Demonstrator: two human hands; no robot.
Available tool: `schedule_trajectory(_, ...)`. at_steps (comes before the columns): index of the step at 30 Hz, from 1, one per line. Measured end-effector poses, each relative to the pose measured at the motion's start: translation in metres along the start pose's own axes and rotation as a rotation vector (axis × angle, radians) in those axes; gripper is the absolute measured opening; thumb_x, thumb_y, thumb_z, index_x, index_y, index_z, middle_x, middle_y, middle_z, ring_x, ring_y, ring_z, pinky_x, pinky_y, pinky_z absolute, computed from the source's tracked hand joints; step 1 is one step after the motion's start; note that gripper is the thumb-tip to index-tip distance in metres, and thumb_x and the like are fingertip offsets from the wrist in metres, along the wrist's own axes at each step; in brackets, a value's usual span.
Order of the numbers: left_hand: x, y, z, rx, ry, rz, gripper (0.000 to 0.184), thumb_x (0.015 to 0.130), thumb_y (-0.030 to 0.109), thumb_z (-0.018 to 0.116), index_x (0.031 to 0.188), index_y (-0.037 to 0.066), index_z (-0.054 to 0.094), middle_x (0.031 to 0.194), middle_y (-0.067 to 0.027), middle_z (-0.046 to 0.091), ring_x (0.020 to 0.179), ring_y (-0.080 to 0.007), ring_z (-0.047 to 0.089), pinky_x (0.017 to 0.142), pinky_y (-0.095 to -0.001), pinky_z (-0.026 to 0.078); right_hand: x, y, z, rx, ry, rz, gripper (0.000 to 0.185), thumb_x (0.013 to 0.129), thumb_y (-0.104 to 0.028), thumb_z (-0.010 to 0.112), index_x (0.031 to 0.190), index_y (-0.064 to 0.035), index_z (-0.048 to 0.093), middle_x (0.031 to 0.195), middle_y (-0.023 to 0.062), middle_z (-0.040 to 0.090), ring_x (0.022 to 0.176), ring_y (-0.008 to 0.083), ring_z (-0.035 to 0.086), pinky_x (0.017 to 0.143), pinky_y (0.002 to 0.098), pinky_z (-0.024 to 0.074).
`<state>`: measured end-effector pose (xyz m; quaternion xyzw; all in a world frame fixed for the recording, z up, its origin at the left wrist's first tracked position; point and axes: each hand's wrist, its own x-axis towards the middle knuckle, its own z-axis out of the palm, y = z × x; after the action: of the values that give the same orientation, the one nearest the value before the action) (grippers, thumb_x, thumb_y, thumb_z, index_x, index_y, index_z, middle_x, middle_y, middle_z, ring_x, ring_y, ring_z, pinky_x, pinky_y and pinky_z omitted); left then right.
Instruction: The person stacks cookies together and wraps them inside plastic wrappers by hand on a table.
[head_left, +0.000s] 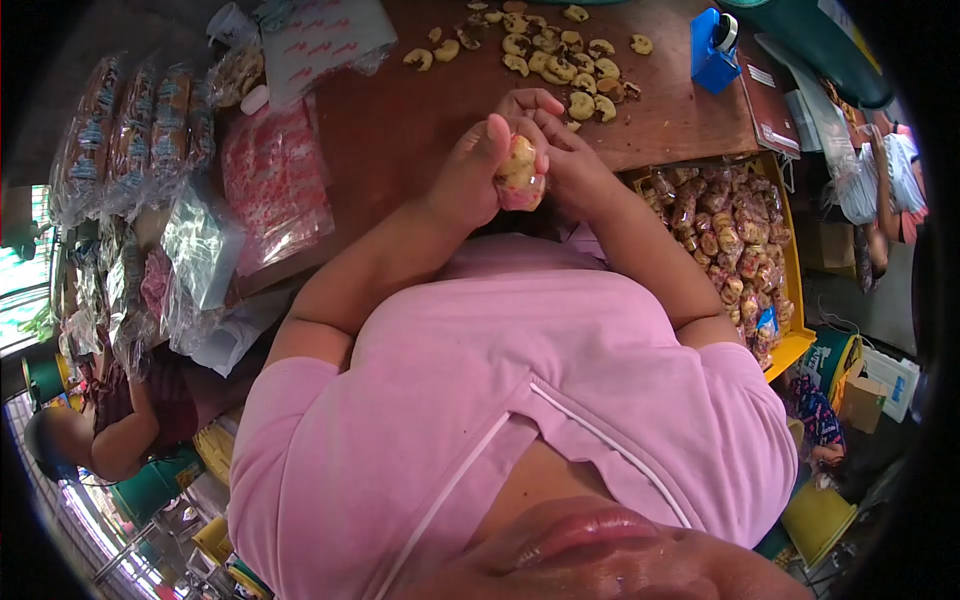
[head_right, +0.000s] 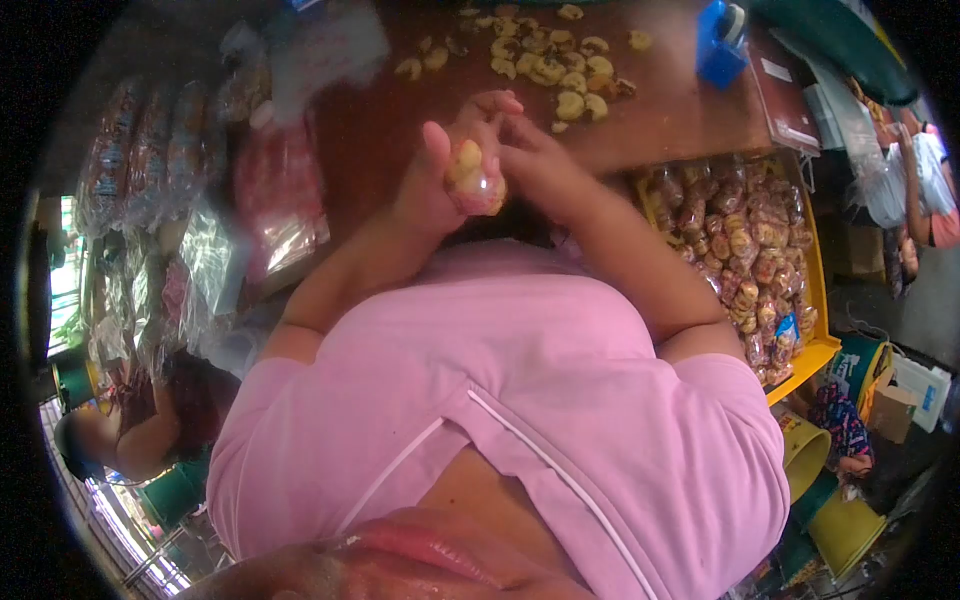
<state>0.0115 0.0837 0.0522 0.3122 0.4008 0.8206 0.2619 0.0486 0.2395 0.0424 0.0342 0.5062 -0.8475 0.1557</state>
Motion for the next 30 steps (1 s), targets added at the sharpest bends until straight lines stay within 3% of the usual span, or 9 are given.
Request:
schedule_trajectory(3,-0.002,0.001,-0.009,-0.085,0.081,0.003,0.07,0.098,0.068,0.045,0.11,0.001,0.059,0.121,-0.0048,0.051,0.086,-0.0129,0.061,0.071,-0.028,0.053,0.015,0.02,-0.026,-0.61,0.168,-0.614,0.023,0.093,-0.012,0.068,0.108,-0.0047,0.052,0.12,0.0084,0.057,0.109,0.02,0.057,0.097,0.0338,0.0476)
schedule_trajectory(4,-0.001,-0.001,-0.01,-0.112,0.104,0.0,0.07,0.098,0.068,0.046,0.11,0.001,0.059,0.121,-0.0051,0.051,0.086,-0.0133,0.061,0.07,-0.0279,0.053,0.0,0.008,-0.01,-0.224,0.07,-0.542,0.033,0.087,-0.01,0.076,0.107,-0.0053,0.05,0.121,0.0098,0.056,0.111,0.0222,0.056,0.097,0.0345,0.0471)
schedule_trajectory(8,0.007,-0.014,-0.005,0.089,0.154,0.042,0.067,0.099,0.066,0.046,0.115,0.002,0.058,0.126,-0.0074,0.049,0.094,-0.0183,0.059,0.078,-0.0317,0.051,-0.026,0.012,-0.005,-0.768,0.075,-0.62,0.051,0.077,-0.016,0.087,0.11,-0.0064,0.049,0.116,0.0115,0.057,0.105,0.0245,0.057,0.093,0.0348,0.0475)
schedule_trajectory(11,0.022,-0.001,-0.014,0.713,0.127,0.159,0.058,0.102,0.056,0.051,0.128,0.004,0.057,0.139,-0.0136,0.047,0.125,-0.0305,0.049,0.106,-0.0458,0.04,-0.045,-0.016,-0.025,-1.105,0.175,-0.699,0.051,0.078,-0.015,0.087,0.111,-0.0056,0.049,0.113,0.0123,0.058,0.101,0.0252,0.057,0.089,0.0355,0.0483)
schedule_trajectory(13,0.037,0.018,-0.036,1.058,0.164,0.301,0.058,0.101,0.051,0.058,0.135,0.004,0.055,0.144,-0.0171,0.046,0.137,-0.0365,0.042,0.117,-0.0501,0.031,-0.069,-0.039,-0.067,-1.245,0.288,-0.681,0.051,0.076,-0.015,0.087,0.111,-0.0058,0.051,0.11,0.0128,0.06,0.098,0.0256,0.059,0.087,0.0362,0.0498)
schedule_trajectory(17,0.072,0.057,-0.162,1.565,0.401,0.532,0.066,0.092,0.047,0.07,0.141,0.006,0.051,0.146,-0.0197,0.047,0.141,-0.0405,0.037,0.117,-0.0527,0.029,-0.131,-0.116,-0.102,-1.372,0.783,-0.017,0.047,0.077,-0.009,0.083,0.115,-0.0058,0.056,0.106,0.0135,0.064,0.099,0.0303,0.064,0.088,0.0402,0.0507)
schedule_trajectory(20,0.089,0.093,-0.258,1.898,0.592,0.298,0.068,0.091,0.044,0.071,0.144,0.007,0.05,0.154,-0.0185,0.043,0.144,-0.0384,0.035,0.116,-0.0598,0.028,-0.162,-0.123,-0.141,-1.965,0.848,0.185,0.04,0.078,-0.011,0.082,0.112,-0.0043,0.062,0.107,0.0154,0.066,0.1,0.0364,0.063,0.091,0.0443,0.0494)
schedule_trajectory(25,0.121,0.139,-0.357,2.222,0.699,-0.168,0.059,0.093,0.045,0.061,0.144,0.015,0.055,0.164,-0.0062,0.033,0.151,-0.0358,0.026,0.117,-0.0673,0.024,-0.065,-0.04,-0.119,-1.608,0.46,-0.553,0.022,0.079,-0.016,0.081,0.095,-0.0067,0.069,0.104,0.0144,0.069,0.1,0.0375,0.062,0.089,0.0465,0.0485)
schedule_trajectory(30,0.163,0.164,-0.378,2.202,0.702,-0.493,0.054,0.095,0.042,0.053,0.143,0.016,0.056,0.168,-0.0027,0.025,0.154,-0.0333,0.023,0.117,-0.0693,0.025,0.001,0.016,-0.059,-1.45,0.247,-0.766,0.014,0.08,-0.015,0.078,0.09,-0.0104,0.069,0.098,0.0094,0.068,0.094,0.0325,0.063,0.083,0.0442,0.0493)
